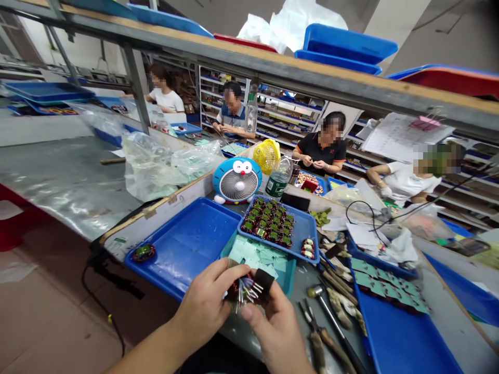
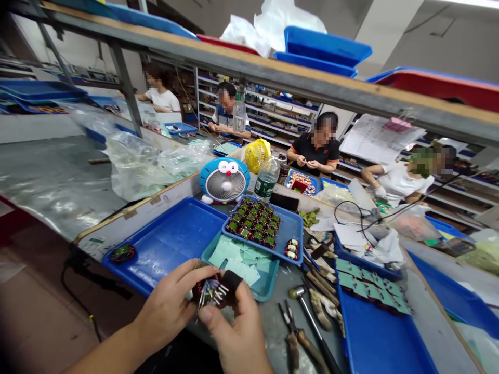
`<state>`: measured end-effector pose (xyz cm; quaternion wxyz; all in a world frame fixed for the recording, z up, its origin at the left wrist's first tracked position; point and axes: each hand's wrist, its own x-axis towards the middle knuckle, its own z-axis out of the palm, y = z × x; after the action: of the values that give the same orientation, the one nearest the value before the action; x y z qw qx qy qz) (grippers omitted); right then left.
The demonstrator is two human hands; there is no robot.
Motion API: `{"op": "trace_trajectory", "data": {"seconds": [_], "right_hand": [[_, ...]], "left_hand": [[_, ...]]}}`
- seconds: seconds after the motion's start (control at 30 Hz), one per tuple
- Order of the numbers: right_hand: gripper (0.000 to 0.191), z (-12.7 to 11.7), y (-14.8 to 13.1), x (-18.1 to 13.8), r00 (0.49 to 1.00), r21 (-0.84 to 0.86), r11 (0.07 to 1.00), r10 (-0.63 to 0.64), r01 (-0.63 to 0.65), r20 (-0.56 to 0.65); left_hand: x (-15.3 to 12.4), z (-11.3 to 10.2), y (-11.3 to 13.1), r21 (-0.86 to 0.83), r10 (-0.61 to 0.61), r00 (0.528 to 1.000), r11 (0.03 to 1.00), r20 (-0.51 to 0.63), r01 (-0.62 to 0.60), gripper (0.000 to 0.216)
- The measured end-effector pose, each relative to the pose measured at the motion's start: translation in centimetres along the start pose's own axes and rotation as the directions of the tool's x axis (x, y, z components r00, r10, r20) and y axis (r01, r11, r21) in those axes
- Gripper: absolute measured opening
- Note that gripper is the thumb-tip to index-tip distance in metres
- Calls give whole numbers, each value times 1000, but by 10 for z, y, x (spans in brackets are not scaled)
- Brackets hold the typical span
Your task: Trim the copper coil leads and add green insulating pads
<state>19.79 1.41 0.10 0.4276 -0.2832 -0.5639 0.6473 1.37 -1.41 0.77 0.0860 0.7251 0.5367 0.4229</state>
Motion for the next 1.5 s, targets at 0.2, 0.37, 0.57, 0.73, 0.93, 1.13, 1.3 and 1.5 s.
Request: {"op": "trace_trajectory", "data": {"seconds": [0.2, 0.37, 0.57, 0.73, 0.93, 1.13, 1.3, 1.5], "right_hand": [[60, -7, -5, -12, 993, -160, 982, -106, 96, -55], [59, -13, -10, -19, 992, -157, 981, -122, 115, -36], [41, -20, -10, -23, 999, -103, 994, -36, 35, -3], [41, -18, -12, -23, 1000, 65, 998, 8, -9, 19], [46, -15, -10, -26, 996, 330, 940, 73, -84, 47], [45, -11, -15, -27, 995, 386, 917, 92, -104, 50], [44, -9, -17, -26, 991, 440, 888, 132, -133, 35], [56, -13, -19, -29, 995, 303, 949, 65, -85, 74]], "left_hand": [[1, 11, -2, -8, 54, 999, 999, 6, -54, 60], [9, 19, 7, 47, 96, 995, 994, 18, -96, 47], [12, 17, 19, 99, 166, 986, 981, 18, -167, 40], [12, 15, 27, 147, 180, 984, 973, -11, -177, 31], [7, 15, 33, 195, 205, 978, 962, -47, -192, 30], [2, 13, 32, 232, 220, 973, 952, -65, -200, 33], [-1, 13, 29, 234, 207, 976, 955, -73, -185, 35], [2, 17, 24, 160, 143, 988, 978, -49, -134, 40]]}}
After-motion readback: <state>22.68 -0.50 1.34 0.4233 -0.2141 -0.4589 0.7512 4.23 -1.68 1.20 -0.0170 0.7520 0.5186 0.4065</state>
